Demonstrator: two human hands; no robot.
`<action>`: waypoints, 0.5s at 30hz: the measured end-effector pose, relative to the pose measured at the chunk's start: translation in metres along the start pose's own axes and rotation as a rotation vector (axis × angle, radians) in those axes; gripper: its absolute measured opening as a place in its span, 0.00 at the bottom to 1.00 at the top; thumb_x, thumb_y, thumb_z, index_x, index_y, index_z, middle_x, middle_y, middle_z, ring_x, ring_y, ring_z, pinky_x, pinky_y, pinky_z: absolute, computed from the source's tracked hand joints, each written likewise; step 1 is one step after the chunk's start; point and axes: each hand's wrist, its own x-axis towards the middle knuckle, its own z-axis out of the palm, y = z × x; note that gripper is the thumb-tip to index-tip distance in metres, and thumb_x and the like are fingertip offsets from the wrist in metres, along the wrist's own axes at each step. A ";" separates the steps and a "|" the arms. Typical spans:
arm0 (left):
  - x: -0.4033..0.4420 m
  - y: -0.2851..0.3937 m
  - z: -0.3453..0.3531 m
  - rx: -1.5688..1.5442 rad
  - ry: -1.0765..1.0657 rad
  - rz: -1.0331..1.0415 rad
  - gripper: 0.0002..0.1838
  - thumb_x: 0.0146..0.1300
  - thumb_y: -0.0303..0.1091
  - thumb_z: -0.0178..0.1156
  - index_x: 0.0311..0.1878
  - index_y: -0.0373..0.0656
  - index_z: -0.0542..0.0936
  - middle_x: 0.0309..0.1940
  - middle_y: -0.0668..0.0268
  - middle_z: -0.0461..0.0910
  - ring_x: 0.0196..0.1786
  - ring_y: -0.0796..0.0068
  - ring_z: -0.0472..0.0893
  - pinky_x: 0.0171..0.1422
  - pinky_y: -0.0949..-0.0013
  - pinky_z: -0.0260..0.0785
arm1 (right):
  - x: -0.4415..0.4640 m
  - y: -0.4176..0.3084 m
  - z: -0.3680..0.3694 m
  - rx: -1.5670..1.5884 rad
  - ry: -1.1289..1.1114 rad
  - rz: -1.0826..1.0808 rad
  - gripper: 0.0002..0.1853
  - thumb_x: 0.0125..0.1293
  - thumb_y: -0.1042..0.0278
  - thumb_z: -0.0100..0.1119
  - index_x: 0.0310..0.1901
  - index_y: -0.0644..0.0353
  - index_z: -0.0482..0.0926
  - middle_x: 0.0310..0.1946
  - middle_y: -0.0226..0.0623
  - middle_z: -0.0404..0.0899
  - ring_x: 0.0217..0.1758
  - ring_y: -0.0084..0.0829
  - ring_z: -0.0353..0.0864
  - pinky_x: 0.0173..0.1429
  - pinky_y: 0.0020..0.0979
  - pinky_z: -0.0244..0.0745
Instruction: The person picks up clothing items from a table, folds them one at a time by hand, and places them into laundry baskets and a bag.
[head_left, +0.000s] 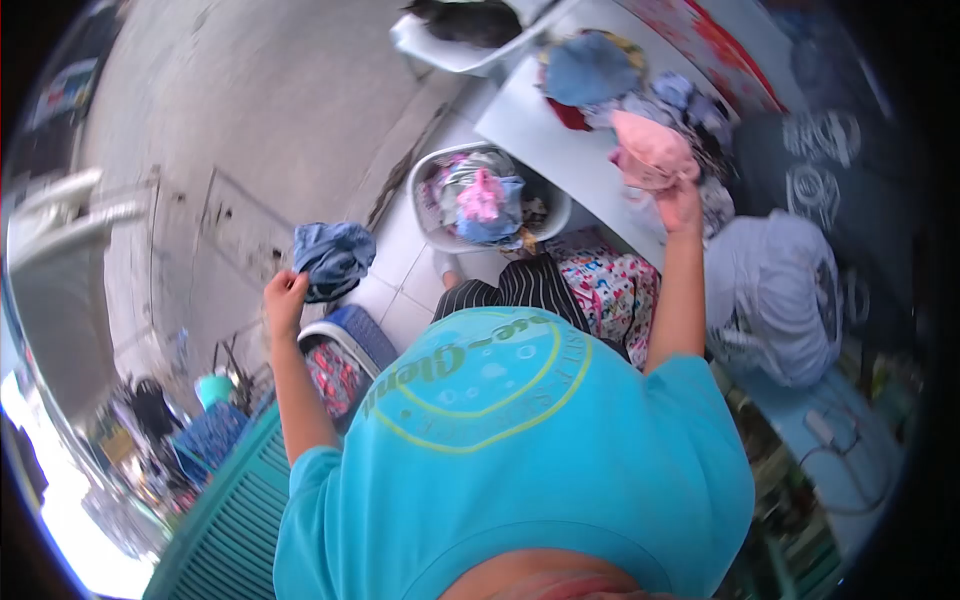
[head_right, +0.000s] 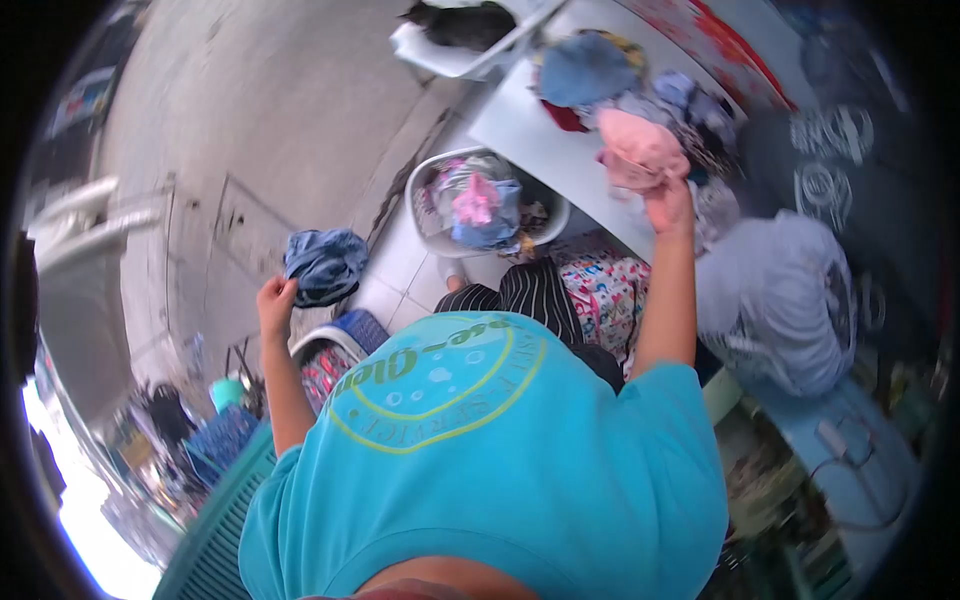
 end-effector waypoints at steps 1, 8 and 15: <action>-0.006 -0.012 -0.008 0.028 0.042 -0.014 0.10 0.53 0.30 0.62 0.20 0.41 0.72 0.18 0.78 0.67 0.23 0.87 0.64 0.27 0.79 0.56 | 0.000 0.001 0.015 -0.028 -0.069 -0.081 0.21 0.62 0.66 0.55 0.58 0.52 0.67 0.55 0.36 0.72 0.57 0.33 0.72 0.62 0.39 0.67; -0.058 -0.122 -0.071 -0.037 0.383 -0.174 0.08 0.46 0.31 0.63 0.24 0.38 0.75 0.20 0.70 0.74 0.25 0.82 0.71 0.30 0.76 0.63 | 0.020 0.003 0.089 -0.214 0.076 0.108 0.26 0.61 0.61 0.53 0.61 0.55 0.65 0.59 0.38 0.68 0.63 0.38 0.67 0.68 0.45 0.60; -0.166 -0.244 -0.147 -0.324 0.593 -0.246 0.07 0.51 0.25 0.60 0.32 0.43 0.73 0.25 0.75 0.70 0.29 0.84 0.68 0.31 0.78 0.59 | 0.004 0.020 0.188 -0.280 -0.311 0.178 0.29 0.63 0.58 0.49 0.63 0.61 0.61 0.62 0.43 0.64 0.65 0.43 0.64 0.68 0.49 0.59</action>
